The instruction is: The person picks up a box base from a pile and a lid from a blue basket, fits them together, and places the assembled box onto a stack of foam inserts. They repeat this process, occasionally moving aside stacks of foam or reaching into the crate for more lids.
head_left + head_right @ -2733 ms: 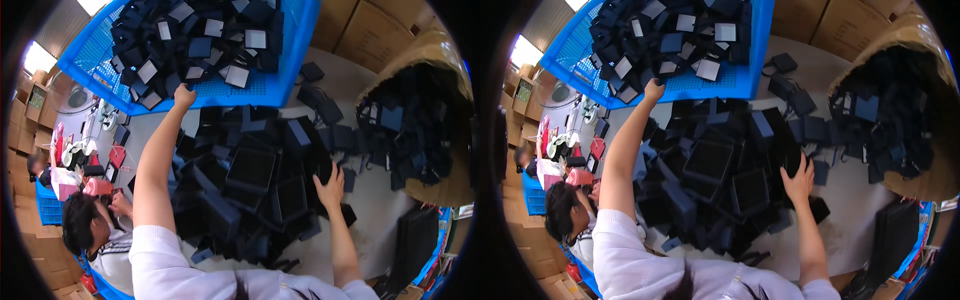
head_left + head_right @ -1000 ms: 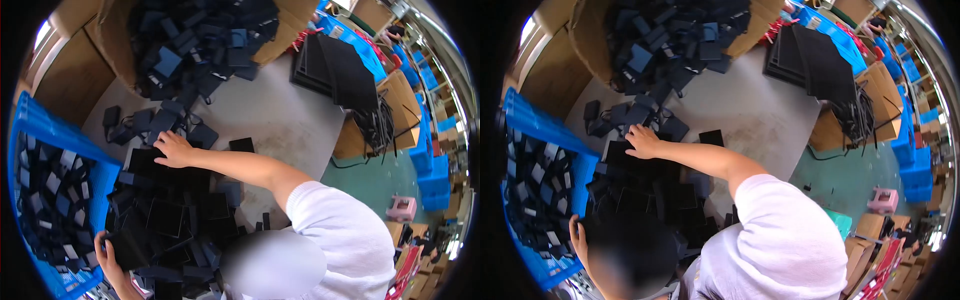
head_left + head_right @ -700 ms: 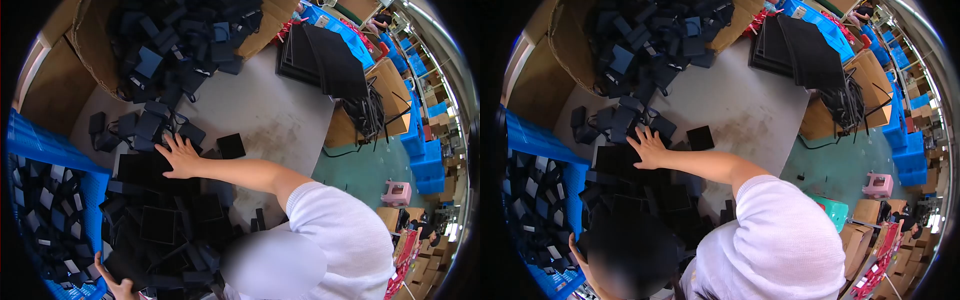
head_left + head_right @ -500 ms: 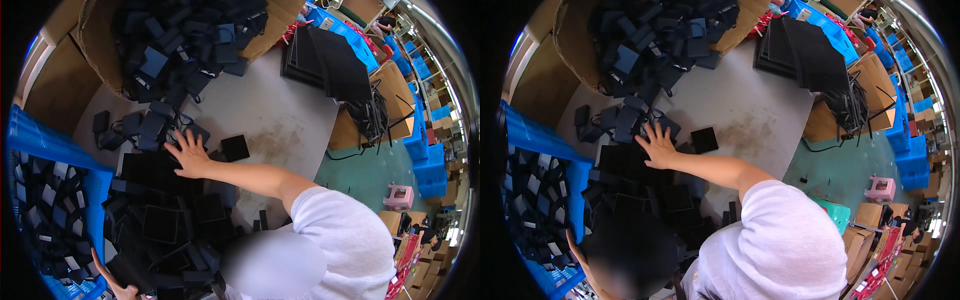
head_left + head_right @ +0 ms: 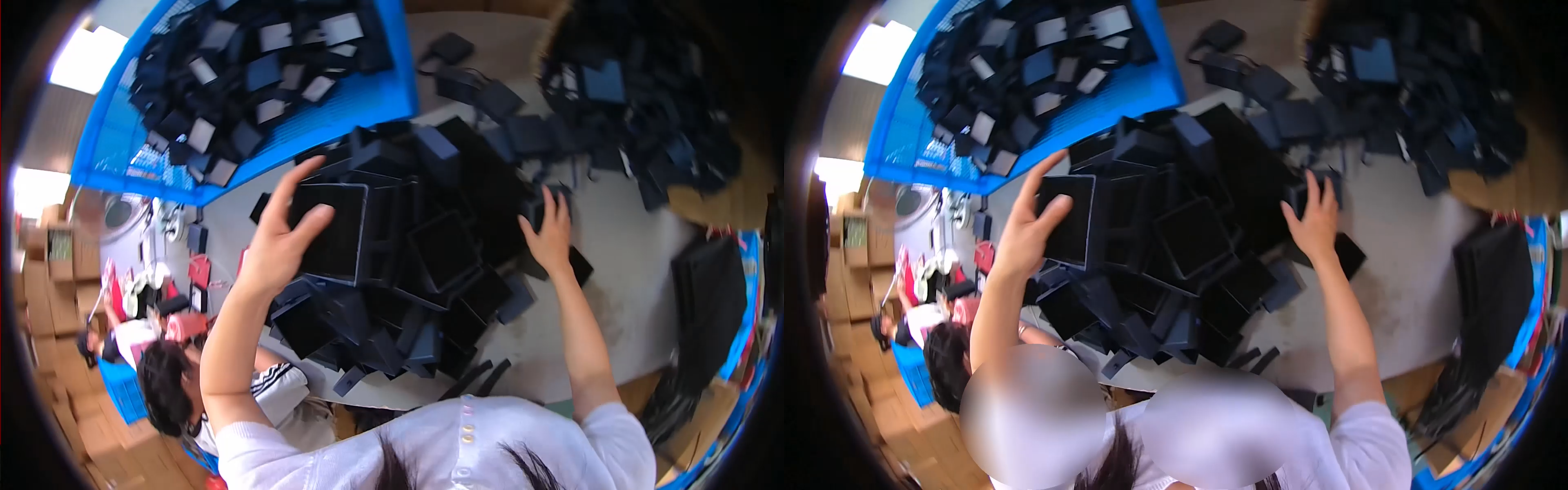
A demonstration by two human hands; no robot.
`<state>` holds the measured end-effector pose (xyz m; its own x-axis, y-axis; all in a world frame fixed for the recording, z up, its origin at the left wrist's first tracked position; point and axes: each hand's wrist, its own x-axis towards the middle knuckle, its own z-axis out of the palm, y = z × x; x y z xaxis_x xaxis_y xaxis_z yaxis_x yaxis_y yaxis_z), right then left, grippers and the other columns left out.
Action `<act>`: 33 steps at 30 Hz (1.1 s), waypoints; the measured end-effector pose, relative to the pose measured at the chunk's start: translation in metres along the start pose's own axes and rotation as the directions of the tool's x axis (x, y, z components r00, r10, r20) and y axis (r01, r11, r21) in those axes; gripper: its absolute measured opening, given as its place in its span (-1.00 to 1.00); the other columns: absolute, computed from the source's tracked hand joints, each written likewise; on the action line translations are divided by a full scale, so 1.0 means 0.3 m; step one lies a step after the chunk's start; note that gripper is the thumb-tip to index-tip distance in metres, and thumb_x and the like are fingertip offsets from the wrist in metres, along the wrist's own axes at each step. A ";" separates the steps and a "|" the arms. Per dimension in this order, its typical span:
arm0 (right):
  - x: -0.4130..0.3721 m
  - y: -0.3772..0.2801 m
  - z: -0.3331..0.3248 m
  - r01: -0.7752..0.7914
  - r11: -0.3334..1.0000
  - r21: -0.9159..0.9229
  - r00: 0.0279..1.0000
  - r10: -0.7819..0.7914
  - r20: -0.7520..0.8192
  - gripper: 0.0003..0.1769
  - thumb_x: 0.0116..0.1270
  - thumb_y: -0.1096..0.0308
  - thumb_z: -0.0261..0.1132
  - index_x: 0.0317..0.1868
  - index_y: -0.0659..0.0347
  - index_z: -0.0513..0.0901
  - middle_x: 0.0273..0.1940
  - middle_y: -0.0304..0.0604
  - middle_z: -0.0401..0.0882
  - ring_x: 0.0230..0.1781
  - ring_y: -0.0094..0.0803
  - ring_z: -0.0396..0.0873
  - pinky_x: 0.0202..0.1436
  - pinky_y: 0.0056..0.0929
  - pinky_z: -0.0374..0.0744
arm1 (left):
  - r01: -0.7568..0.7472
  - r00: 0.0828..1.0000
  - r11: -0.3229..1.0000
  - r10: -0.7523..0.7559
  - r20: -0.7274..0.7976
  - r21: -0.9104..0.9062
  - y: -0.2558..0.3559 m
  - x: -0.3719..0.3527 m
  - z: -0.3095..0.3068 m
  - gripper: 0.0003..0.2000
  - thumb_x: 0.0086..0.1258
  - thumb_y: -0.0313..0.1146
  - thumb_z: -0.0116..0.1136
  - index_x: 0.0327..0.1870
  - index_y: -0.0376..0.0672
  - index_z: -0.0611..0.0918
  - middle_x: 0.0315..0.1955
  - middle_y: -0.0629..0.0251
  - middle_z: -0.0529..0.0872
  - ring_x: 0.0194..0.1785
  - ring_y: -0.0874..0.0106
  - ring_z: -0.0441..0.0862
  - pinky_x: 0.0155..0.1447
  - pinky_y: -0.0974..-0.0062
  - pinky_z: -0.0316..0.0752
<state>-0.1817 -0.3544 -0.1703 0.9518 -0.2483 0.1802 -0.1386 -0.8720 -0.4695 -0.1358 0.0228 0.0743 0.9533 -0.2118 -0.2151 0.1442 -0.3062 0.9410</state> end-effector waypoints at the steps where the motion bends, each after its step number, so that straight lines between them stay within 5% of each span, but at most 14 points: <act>1: 0.004 -0.009 -0.006 -0.005 1.000 0.005 1.000 0.005 0.024 -0.12 0.19 0.09 0.39 0.47 -0.06 0.16 0.39 0.30 0.11 0.33 0.25 0.22 0.36 0.03 0.27 | -0.054 0.998 0.995 0.050 0.044 0.089 -0.003 0.004 -0.022 -0.41 0.37 -0.35 0.23 0.41 -0.03 0.32 0.24 0.20 0.47 0.25 0.38 0.42 0.37 0.42 0.25; 4: 0.011 -0.030 -0.045 -0.022 0.996 0.087 0.995 0.013 0.099 -0.12 0.21 0.15 0.38 0.48 -0.06 0.13 0.43 0.18 0.07 0.37 0.21 0.16 0.41 0.02 0.21 | -0.295 0.886 0.909 0.146 0.440 0.293 0.007 0.051 -0.115 -0.33 0.29 -0.25 0.32 0.44 0.02 0.31 0.19 0.16 0.51 0.19 0.36 0.50 0.31 0.33 0.35; 5: 0.016 -0.034 -0.056 -0.002 0.995 0.104 0.994 -0.010 0.108 -0.11 0.19 0.18 0.39 0.48 -0.02 0.13 0.42 0.14 0.09 0.37 0.18 0.15 0.42 0.00 0.20 | -0.053 0.857 0.964 -0.090 0.507 0.261 0.043 0.081 -0.156 -0.26 0.24 -0.15 0.36 0.45 0.01 0.30 0.13 0.15 0.55 0.16 0.32 0.54 0.28 0.25 0.41; 9: 0.024 -0.044 -0.072 0.054 0.990 0.127 0.988 -0.071 0.138 -0.08 0.14 0.25 0.43 0.46 0.11 0.14 0.41 0.13 0.11 0.37 0.13 0.17 0.42 -0.05 0.21 | 0.159 0.986 0.962 -0.164 0.004 0.221 -0.154 0.538 -0.289 -0.36 0.30 -0.09 0.25 0.40 -0.01 0.35 0.06 0.05 0.59 0.13 0.19 0.58 0.19 0.28 0.50; 12: 0.032 -0.041 -0.082 0.088 0.988 0.123 0.979 -0.108 0.171 -0.04 0.07 0.29 0.47 0.45 0.17 0.15 0.40 0.14 0.12 0.38 0.12 0.18 0.41 -0.05 0.23 | 0.399 0.889 0.898 -0.329 -0.318 0.184 -0.437 0.952 -0.336 -0.39 0.30 -0.16 0.23 0.39 0.03 0.36 0.16 -0.06 0.52 0.15 0.02 0.57 0.22 0.26 0.50; 14: 0.038 -0.035 -0.087 0.043 0.990 0.131 0.976 -0.069 0.205 0.00 0.00 0.32 0.49 0.44 0.24 0.15 0.40 0.15 0.13 0.38 0.12 0.18 0.43 -0.06 0.22 | 0.302 0.932 0.518 0.015 -0.362 0.800 -0.690 1.195 -0.394 -0.35 0.27 -0.17 0.25 0.41 0.12 0.32 0.27 -0.16 0.37 0.16 -0.09 0.55 0.25 0.21 0.47; 17: 0.045 -0.007 -0.076 0.062 0.980 0.190 0.973 -0.101 0.205 -0.01 -0.05 0.35 0.47 0.41 0.29 0.16 0.40 0.16 0.15 0.39 0.13 0.18 0.44 -0.06 0.20 | 0.403 0.899 0.492 -0.054 -0.435 0.771 -0.939 1.419 -0.416 -0.45 0.22 -0.16 0.30 0.28 0.10 0.48 0.34 -0.25 0.21 0.12 -0.17 0.53 0.27 0.15 0.44; 20: 0.051 -0.016 -0.101 0.132 0.986 0.105 0.978 -0.147 0.152 -0.05 -0.03 0.37 0.46 0.38 0.31 0.19 0.36 0.19 0.22 0.40 0.13 0.17 0.45 -0.05 0.17 | 0.387 0.911 0.509 -0.085 -0.403 0.769 -0.825 1.332 -0.354 -0.64 0.19 -0.15 0.34 -0.01 -0.03 0.66 0.34 -0.21 0.19 0.06 -0.13 0.56 0.26 0.13 0.44; 22: 0.040 -0.008 -0.091 0.059 0.970 0.235 0.998 -0.057 -0.016 -0.02 -0.01 0.39 0.48 0.39 0.28 0.12 0.38 0.17 0.19 0.41 0.07 0.19 0.44 -0.06 0.18 | 0.028 0.929 0.519 0.302 -0.214 0.854 -0.814 1.252 -0.346 -0.73 0.11 -0.17 0.45 -0.47 -0.18 0.69 -0.04 -0.15 0.62 0.18 -0.03 0.44 0.19 0.15 0.40; 25: 0.091 -0.070 -0.099 0.021 0.813 0.582 0.999 0.009 -0.049 0.01 0.01 0.42 0.50 0.36 0.20 0.01 0.44 0.17 0.07 0.41 0.00 0.19 0.40 -0.12 0.24 | -0.099 0.926 0.693 0.327 -0.189 0.714 -0.619 1.028 -0.307 -0.73 0.12 -0.21 0.44 -0.51 -0.21 0.65 0.08 -0.11 0.57 0.26 -0.01 0.42 0.20 0.18 0.40; 27: 0.147 -0.135 -0.129 0.125 0.787 0.604 0.992 -0.086 -0.093 -0.08 -0.04 0.42 0.53 0.28 0.21 0.16 0.43 0.16 0.10 0.39 -0.02 0.22 0.40 -0.12 0.26 | -0.249 0.893 0.732 0.427 -0.142 0.634 -0.412 0.839 -0.255 -0.76 0.10 -0.26 0.45 -0.54 -0.20 0.63 0.27 -0.11 0.39 0.33 0.02 0.35 0.19 0.16 0.45; 28: 0.180 -0.194 -0.166 0.189 0.769 0.611 0.982 -0.141 -0.126 -0.15 -0.09 0.40 0.56 0.21 0.22 0.29 0.40 0.11 0.17 0.39 -0.04 0.23 0.39 -0.12 0.27 | -0.210 0.950 0.875 0.288 -0.119 0.436 -0.348 0.776 -0.252 -0.77 0.08 -0.31 0.45 -0.56 -0.20 0.61 0.30 -0.03 0.38 0.38 0.03 0.31 0.27 0.16 0.38; 30: 0.222 -0.297 -0.227 0.293 0.752 0.590 0.956 -0.224 -0.189 -0.22 -0.18 0.33 0.60 0.11 0.20 0.45 0.34 0.06 0.29 0.35 -0.04 0.30 0.39 -0.15 0.28 | -0.418 0.856 0.684 0.518 0.006 0.598 -0.220 0.624 -0.190 -0.77 0.07 -0.33 0.44 -0.59 -0.19 0.59 0.34 0.02 0.35 0.41 0.08 0.28 0.35 0.16 0.28; 33: 0.253 -0.450 -0.342 0.510 0.678 0.529 0.860 -0.403 -0.313 -0.18 -0.21 0.27 0.64 0.15 0.17 0.51 0.34 0.03 0.30 0.33 -0.04 0.33 0.36 -0.12 0.35 | -0.599 0.792 0.695 0.586 0.170 0.398 -0.064 0.410 -0.043 -0.80 0.06 -0.37 0.42 -0.60 -0.15 0.58 0.36 0.07 0.33 0.45 0.08 0.23 0.46 0.13 0.08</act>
<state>-0.1188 -0.2988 -0.0046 0.7886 0.0055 0.6149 0.5366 -0.4945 -0.6837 -0.0179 0.0145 0.0332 0.7948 -0.5050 0.3365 -0.5766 -0.4554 0.6783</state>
